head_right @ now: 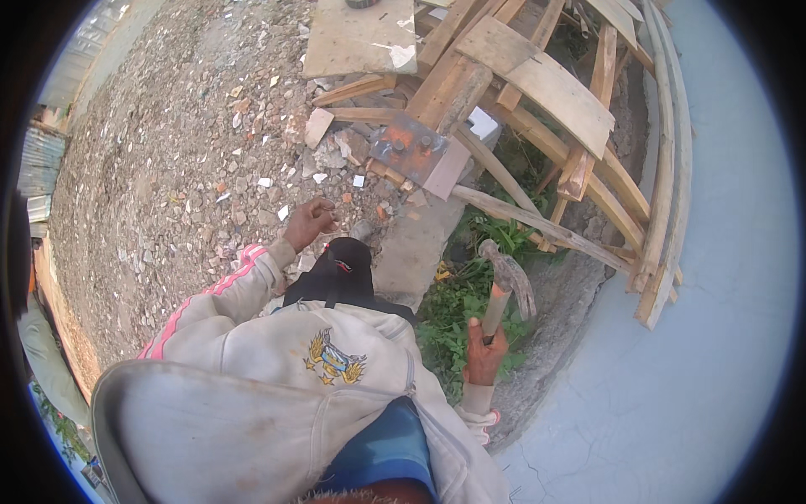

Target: The person assembles a wooden structure by hammering nails into wooden planks and using a tape measure to check dimensions. They repeatedly hammer nails and measure the wood to ensure proper alignment and fit.

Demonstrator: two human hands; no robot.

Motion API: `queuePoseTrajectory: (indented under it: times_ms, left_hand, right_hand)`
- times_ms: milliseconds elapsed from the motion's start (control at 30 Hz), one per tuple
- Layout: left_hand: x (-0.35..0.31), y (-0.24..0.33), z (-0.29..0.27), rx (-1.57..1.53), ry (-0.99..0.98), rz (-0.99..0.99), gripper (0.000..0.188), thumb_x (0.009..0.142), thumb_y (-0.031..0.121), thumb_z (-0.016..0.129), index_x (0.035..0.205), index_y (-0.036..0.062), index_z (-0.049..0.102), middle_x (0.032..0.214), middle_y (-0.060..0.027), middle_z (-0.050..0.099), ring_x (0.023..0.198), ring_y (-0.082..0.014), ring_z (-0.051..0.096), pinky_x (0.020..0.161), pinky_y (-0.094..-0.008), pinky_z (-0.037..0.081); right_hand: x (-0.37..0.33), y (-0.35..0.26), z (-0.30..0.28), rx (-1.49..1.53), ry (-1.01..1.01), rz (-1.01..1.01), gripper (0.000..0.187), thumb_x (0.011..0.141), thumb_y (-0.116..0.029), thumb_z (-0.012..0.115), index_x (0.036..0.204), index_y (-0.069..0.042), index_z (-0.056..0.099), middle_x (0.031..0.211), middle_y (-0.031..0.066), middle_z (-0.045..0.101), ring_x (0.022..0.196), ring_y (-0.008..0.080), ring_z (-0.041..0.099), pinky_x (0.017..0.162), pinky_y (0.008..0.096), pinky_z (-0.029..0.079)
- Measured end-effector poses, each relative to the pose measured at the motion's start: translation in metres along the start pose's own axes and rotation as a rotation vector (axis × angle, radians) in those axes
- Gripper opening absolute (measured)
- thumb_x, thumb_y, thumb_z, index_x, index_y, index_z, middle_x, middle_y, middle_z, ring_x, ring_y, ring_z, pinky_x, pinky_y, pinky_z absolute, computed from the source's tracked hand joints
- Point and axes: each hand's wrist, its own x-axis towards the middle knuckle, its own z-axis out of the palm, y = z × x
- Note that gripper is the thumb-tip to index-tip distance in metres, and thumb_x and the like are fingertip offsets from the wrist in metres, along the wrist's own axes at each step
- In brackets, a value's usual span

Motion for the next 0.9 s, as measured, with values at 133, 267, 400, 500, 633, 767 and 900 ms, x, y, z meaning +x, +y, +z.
queuePoseTrajectory:
  times_ms: [133, 267, 400, 500, 633, 767, 900]
  left_hand:
    - [0.016, 0.067, -0.03, -0.362, 0.139, 0.07, 0.029, 0.102, 0.023, 0.066, 0.125, 0.004, 0.067, 0.108, -0.0071, 0.074, 0.095, -0.0117, 0.071, 0.084, -0.0284, 0.058]
    - [0.044, 0.129, -0.012, -0.585, 0.096, 0.261, 0.028, 0.104, 0.025, 0.066, 0.122, 0.004, 0.069, 0.106, -0.0051, 0.074, 0.097, -0.0129, 0.071, 0.087, -0.0298, 0.058]
    - [0.081, 0.146, 0.009, -0.803, -0.07, 0.361, 0.025, 0.105, 0.02, 0.064, 0.12, 0.0005, 0.068, 0.101, -0.0062, 0.073, 0.092, -0.0138, 0.071, 0.087, -0.0303, 0.059]
    - [0.094, 0.145, 0.019, -0.87, -0.161, 0.389, 0.027, 0.106, 0.021, 0.062, 0.122, -0.0004, 0.066, 0.103, -0.0075, 0.073, 0.095, -0.0159, 0.072, 0.09, -0.0329, 0.06]
    - [0.09, 0.144, 0.02, -0.943, -0.173, 0.424, 0.026, 0.107, 0.02, 0.06, 0.122, -0.0012, 0.066, 0.102, -0.0071, 0.072, 0.093, -0.0171, 0.072, 0.089, -0.0318, 0.06]
    - [0.084, 0.133, 0.022, -0.976, -0.191, 0.416, 0.025, 0.107, 0.018, 0.06, 0.122, -0.0011, 0.065, 0.103, -0.0071, 0.07, 0.096, -0.0161, 0.07, 0.092, -0.0325, 0.059]
    - [0.071, 0.121, 0.037, -0.995, -0.174, 0.379, 0.023, 0.108, 0.016, 0.058, 0.121, -0.0011, 0.063, 0.105, -0.0073, 0.069, 0.099, -0.0149, 0.069, 0.094, -0.033, 0.058]
  right_hand:
    - [0.039, -0.081, 0.03, -0.145, -0.105, -0.39, 0.021, 0.102, -0.024, 0.068, 0.099, -0.005, 0.058, 0.071, -0.0015, 0.05, 0.057, 0.009, 0.048, 0.052, 0.0262, 0.039]
    - [0.052, -0.184, 0.1, -0.244, -0.103, -0.487, 0.025, 0.105, -0.027, 0.063, 0.107, -0.003, 0.057, 0.076, 0.0006, 0.051, 0.058, 0.0097, 0.048, 0.053, 0.0254, 0.04]
    - [0.055, -0.256, 0.152, -0.476, -0.208, -0.407, 0.037, 0.106, -0.032, 0.061, 0.123, 0.0, 0.057, 0.077, -0.0007, 0.052, 0.062, 0.0074, 0.049, 0.054, 0.0227, 0.039]
    - [0.047, -0.284, 0.195, -0.599, -0.244, -0.362, 0.041, 0.107, -0.032, 0.061, 0.13, 0.002, 0.055, 0.082, -0.0001, 0.053, 0.063, 0.007, 0.048, 0.054, 0.0225, 0.039]
    - [0.043, -0.309, 0.227, -0.703, -0.346, -0.374, 0.042, 0.106, -0.027, 0.062, 0.135, 0.002, 0.054, 0.092, 0.0017, 0.056, 0.066, 0.0074, 0.046, 0.057, 0.0226, 0.038]
    - [0.043, -0.324, 0.254, -0.834, -0.386, -0.419, 0.037, 0.106, -0.023, 0.061, 0.132, 0.003, 0.056, 0.091, 0.0017, 0.056, 0.068, 0.0085, 0.047, 0.059, 0.0238, 0.039]
    - [0.047, -0.334, 0.27, -0.939, -0.456, -0.396, 0.036, 0.106, -0.021, 0.062, 0.132, 0.003, 0.057, 0.09, 0.0015, 0.057, 0.069, 0.0089, 0.049, 0.06, 0.0246, 0.041]
